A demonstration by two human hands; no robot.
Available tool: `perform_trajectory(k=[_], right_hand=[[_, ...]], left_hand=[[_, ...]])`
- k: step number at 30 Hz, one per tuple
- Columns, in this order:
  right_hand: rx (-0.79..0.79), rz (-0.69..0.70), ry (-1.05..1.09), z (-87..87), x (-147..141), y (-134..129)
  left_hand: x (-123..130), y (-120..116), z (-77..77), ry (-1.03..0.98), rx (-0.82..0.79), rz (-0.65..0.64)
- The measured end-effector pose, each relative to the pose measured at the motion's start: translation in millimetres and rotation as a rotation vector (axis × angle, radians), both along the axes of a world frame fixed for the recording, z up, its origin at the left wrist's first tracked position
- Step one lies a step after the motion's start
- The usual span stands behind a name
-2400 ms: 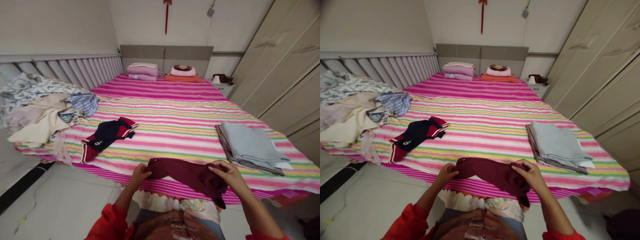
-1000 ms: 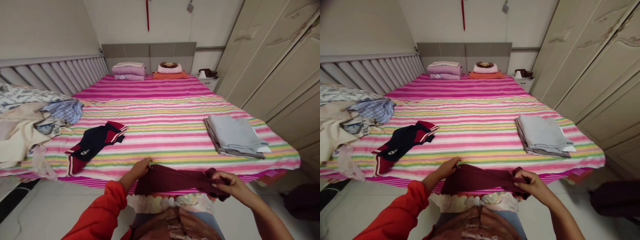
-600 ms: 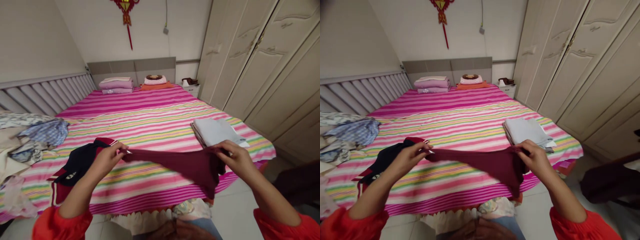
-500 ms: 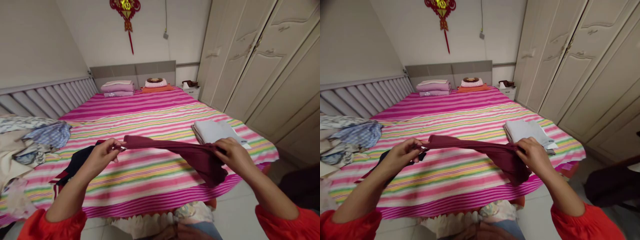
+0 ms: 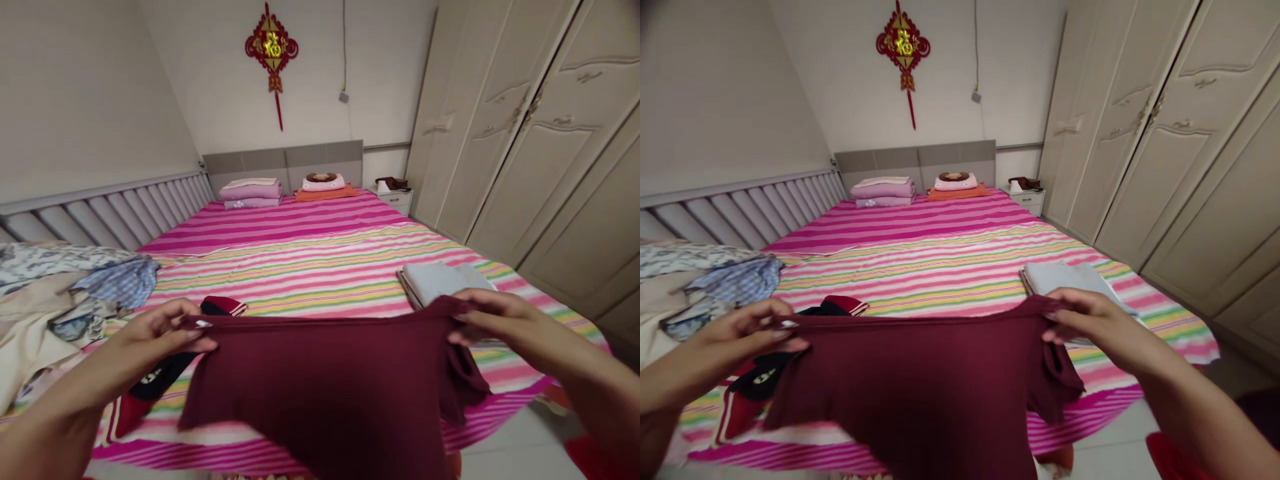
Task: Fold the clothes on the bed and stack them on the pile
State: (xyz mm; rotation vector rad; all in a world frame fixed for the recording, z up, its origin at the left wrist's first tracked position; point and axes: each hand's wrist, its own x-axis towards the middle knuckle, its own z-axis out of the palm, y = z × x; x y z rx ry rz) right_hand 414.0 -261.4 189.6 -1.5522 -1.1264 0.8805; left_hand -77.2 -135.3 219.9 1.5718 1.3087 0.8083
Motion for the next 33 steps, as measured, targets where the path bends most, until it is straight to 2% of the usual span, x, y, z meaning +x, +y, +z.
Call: perform_trajectory(k=[2, 4, 6, 10, 12, 13, 14, 16, 18, 21, 23, 24, 26, 29, 33], right_hand=[[-0.129, 0.085, 0.106, -11.2, 7.4, 40.4], [-0.116, 0.038, 0.141, -20.0, 17.9, 82.1], [0.007, -0.028, 0.104, -20.3, 30.4, 118.8], [0.329, -0.068, -0.037, -1.8, 53.7, 169.9], [0.446, -0.076, -0.080, -0.8, 59.5, 186.2], [0.491, -0.081, -0.106, -6.9, 59.9, 192.5], [0.529, -0.094, -0.140, -18.2, 58.4, 197.4], [0.580, -0.131, -0.249, -56.9, 49.4, 201.0], [0.577, -0.159, -0.397, -111.2, 33.4, 193.7], [0.427, -0.029, -0.576, -194.2, 3.6, 162.7], [0.338, 0.042, -0.664, -230.8, -14.0, 136.1], [0.313, 0.053, -0.710, -240.5, -20.9, 123.7], [0.294, 0.053, -0.798, -244.3, -31.5, 103.0], [0.243, 0.088, -0.936, -229.4, -43.2, 82.3], [-0.045, 0.237, -1.063, -215.9, -54.9, 63.5]], left_hand=[[17.1, 26.5, -8.3, -0.058, -0.005, -0.031], [37.8, 56.9, -11.2, -0.058, 0.051, -0.064], [56.6, 88.4, -5.8, -0.033, 0.185, -0.070], [82.1, 143.6, 14.6, -0.079, 0.471, 0.031], [89.5, 161.8, 12.9, -0.139, 0.536, 0.068], [91.7, 167.5, 5.7, -0.158, 0.553, 0.064], [92.5, 170.5, -6.3, -0.160, 0.566, 0.048], [88.8, 167.9, -44.6, -0.103, 0.592, 0.001], [77.1, 154.2, -97.3, 0.024, 0.610, -0.021], [49.1, 119.5, -182.2, 0.234, 0.541, -0.042], [30.4, 94.1, -226.9, 0.276, 0.502, -0.018], [22.8, 82.5, -242.9, 0.279, 0.488, 0.010], [12.8, 63.2, -262.4, 0.270, 0.464, 0.088], [9.7, 43.3, -273.4, 0.243, 0.434, 0.201], [11.9, 26.1, -286.0, 0.146, 0.301, 0.187]])
